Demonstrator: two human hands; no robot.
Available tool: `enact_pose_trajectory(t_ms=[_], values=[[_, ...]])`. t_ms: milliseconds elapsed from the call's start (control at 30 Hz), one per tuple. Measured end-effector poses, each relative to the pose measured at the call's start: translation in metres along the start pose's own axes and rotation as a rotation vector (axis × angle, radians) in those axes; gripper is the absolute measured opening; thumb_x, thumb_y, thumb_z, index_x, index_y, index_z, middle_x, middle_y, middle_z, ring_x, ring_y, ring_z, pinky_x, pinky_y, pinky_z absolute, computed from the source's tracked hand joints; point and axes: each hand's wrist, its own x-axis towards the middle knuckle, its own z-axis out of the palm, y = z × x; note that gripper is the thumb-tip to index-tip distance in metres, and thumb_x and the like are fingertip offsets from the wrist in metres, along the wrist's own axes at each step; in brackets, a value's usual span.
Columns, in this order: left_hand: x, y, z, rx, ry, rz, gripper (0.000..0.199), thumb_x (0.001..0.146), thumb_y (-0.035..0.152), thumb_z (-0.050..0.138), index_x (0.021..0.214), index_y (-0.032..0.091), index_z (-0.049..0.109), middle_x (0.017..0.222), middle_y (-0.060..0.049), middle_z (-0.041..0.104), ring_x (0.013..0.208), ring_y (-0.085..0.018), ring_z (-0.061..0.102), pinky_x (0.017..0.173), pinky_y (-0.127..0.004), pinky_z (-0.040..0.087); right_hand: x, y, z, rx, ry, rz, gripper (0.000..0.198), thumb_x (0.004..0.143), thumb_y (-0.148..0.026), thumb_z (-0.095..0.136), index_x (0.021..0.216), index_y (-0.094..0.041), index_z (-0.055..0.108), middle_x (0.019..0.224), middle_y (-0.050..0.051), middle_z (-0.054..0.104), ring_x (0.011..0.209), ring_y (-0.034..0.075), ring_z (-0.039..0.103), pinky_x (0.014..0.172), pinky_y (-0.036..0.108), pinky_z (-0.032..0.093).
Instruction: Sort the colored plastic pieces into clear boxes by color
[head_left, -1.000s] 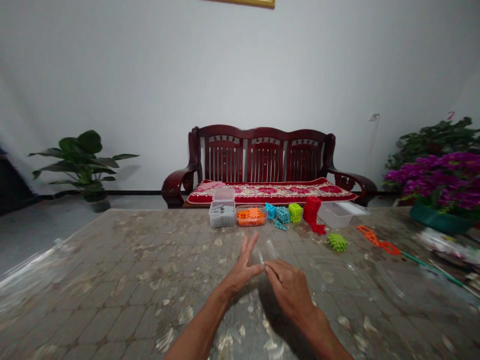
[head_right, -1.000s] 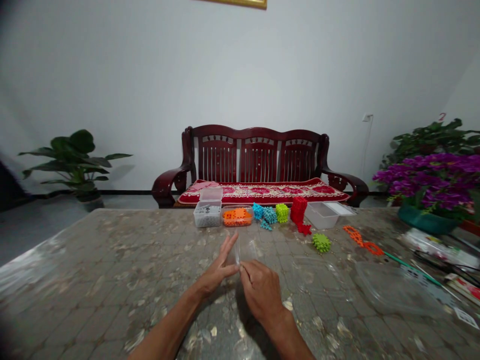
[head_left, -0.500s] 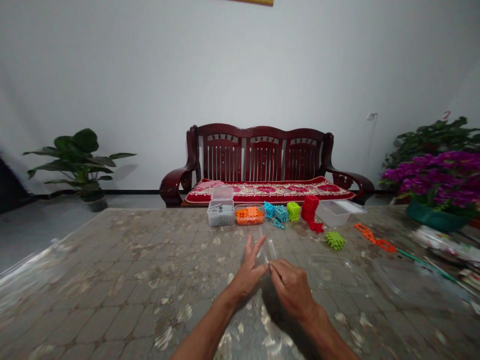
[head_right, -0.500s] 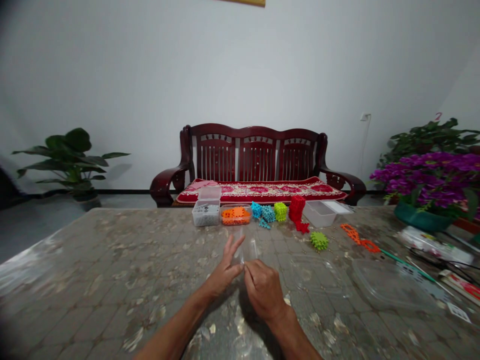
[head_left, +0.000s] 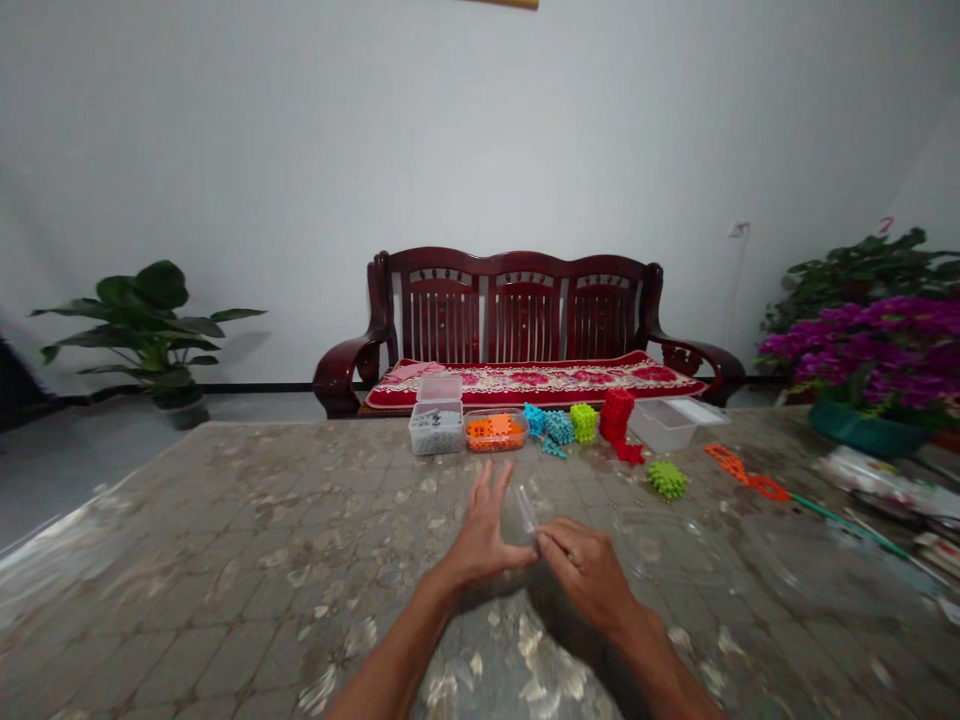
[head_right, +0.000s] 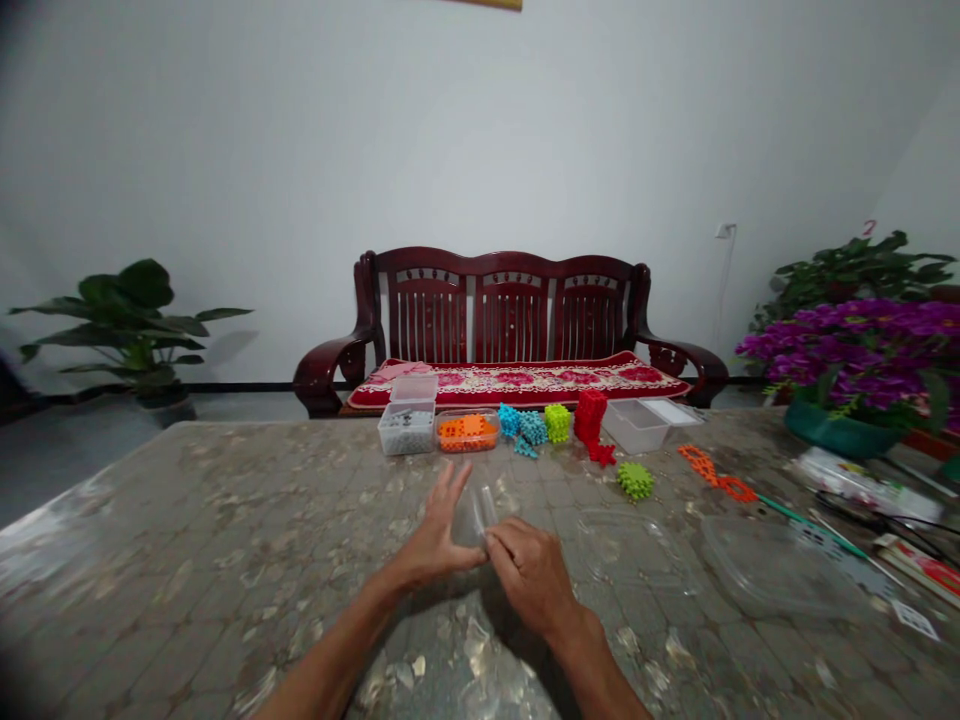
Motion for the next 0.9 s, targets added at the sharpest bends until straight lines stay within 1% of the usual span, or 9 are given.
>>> enact_pose_trajectory(t_ms=[33,133,233,367,533,633,733,833,900], values=[[0.004,-0.002,-0.005,0.029,-0.017,0.023,0.125,0.054,0.038,0.092,0.162,0.025,0.029,0.173,-0.017,0.012,0.16,-0.044,0.004,0.127,-0.063,0.008,0.0,0.0,-0.002,0.021,-0.014,0.003,0.03,0.099,-0.02,0.046,0.082,-0.021,0.071,0.078,0.003,0.072,0.072,0.016,0.068,0.067,0.025,0.046],[0.014,-0.005,-0.012,0.076,-0.053,0.057,0.133,0.048,0.046,0.096,0.162,0.024,0.03,0.17,-0.02,0.023,0.157,-0.046,0.013,0.125,-0.065,0.012,0.0,-0.002,-0.005,0.035,-0.039,0.047,0.026,0.096,-0.018,0.048,0.083,-0.021,0.07,0.078,0.002,0.072,0.073,0.016,0.068,0.068,0.025,0.045],[0.018,-0.002,-0.011,0.111,-0.048,0.029,0.132,0.044,0.047,0.096,0.159,0.025,0.035,0.166,-0.02,0.03,0.153,-0.048,0.023,0.123,-0.067,0.017,0.002,-0.007,-0.006,-0.099,-0.044,0.086,0.022,0.093,-0.015,0.049,0.083,-0.021,0.068,0.08,0.002,0.072,0.072,0.017,0.067,0.067,0.027,0.044],[0.016,0.014,-0.007,0.174,-0.028,-0.037,0.122,0.047,0.042,0.093,0.156,0.019,0.042,0.16,-0.024,0.037,0.151,-0.049,0.028,0.122,-0.066,0.021,0.007,-0.013,-0.003,-0.322,-0.039,0.114,0.02,0.096,-0.017,0.051,0.083,-0.022,0.065,0.082,0.005,0.073,0.074,0.02,0.07,0.065,0.029,0.043],[0.012,0.034,-0.01,0.32,-0.071,-0.094,0.121,0.05,0.041,0.09,0.157,0.017,0.038,0.163,-0.026,0.033,0.152,-0.046,0.028,0.123,-0.061,0.022,0.017,-0.025,-0.009,-0.551,-0.206,0.193,0.019,0.098,-0.018,0.052,0.09,-0.021,0.069,0.084,0.009,0.077,0.07,0.022,0.072,0.058,0.03,0.037],[0.013,0.039,-0.01,0.409,-0.1,-0.135,0.126,0.051,0.044,0.09,0.16,0.019,0.033,0.163,-0.025,0.033,0.153,-0.045,0.029,0.123,-0.059,0.023,0.023,-0.034,-0.013,-0.577,-0.27,0.258,0.022,0.098,-0.014,0.049,0.093,-0.019,0.07,0.088,0.009,0.078,0.075,0.021,0.073,0.06,0.029,0.036],[0.013,0.039,-0.009,0.44,-0.112,-0.156,0.129,0.052,0.046,0.09,0.163,0.022,0.027,0.164,-0.023,0.032,0.152,-0.045,0.03,0.122,-0.06,0.025,0.026,-0.035,-0.015,-0.525,-0.256,0.308,0.023,0.097,-0.012,0.05,0.089,-0.019,0.07,0.087,0.008,0.078,0.076,0.019,0.072,0.062,0.028,0.034],[0.013,0.038,-0.009,0.434,-0.123,-0.162,0.133,0.052,0.045,0.091,0.164,0.026,0.022,0.165,-0.022,0.031,0.151,-0.047,0.03,0.12,-0.064,0.026,0.028,-0.022,-0.015,-0.482,-0.21,0.387,0.026,0.098,-0.014,0.049,0.082,-0.019,0.069,0.082,0.007,0.077,0.071,0.017,0.068,0.061,0.028,0.029],[0.013,0.037,-0.01,0.406,-0.126,-0.157,0.134,0.052,0.043,0.093,0.165,0.026,0.022,0.165,-0.023,0.03,0.151,-0.049,0.029,0.119,-0.066,0.026,0.029,-0.012,-0.017,-0.479,-0.184,0.465,0.029,0.099,-0.015,0.047,0.08,-0.019,0.069,0.079,0.007,0.076,0.069,0.017,0.066,0.06,0.029,0.026]])
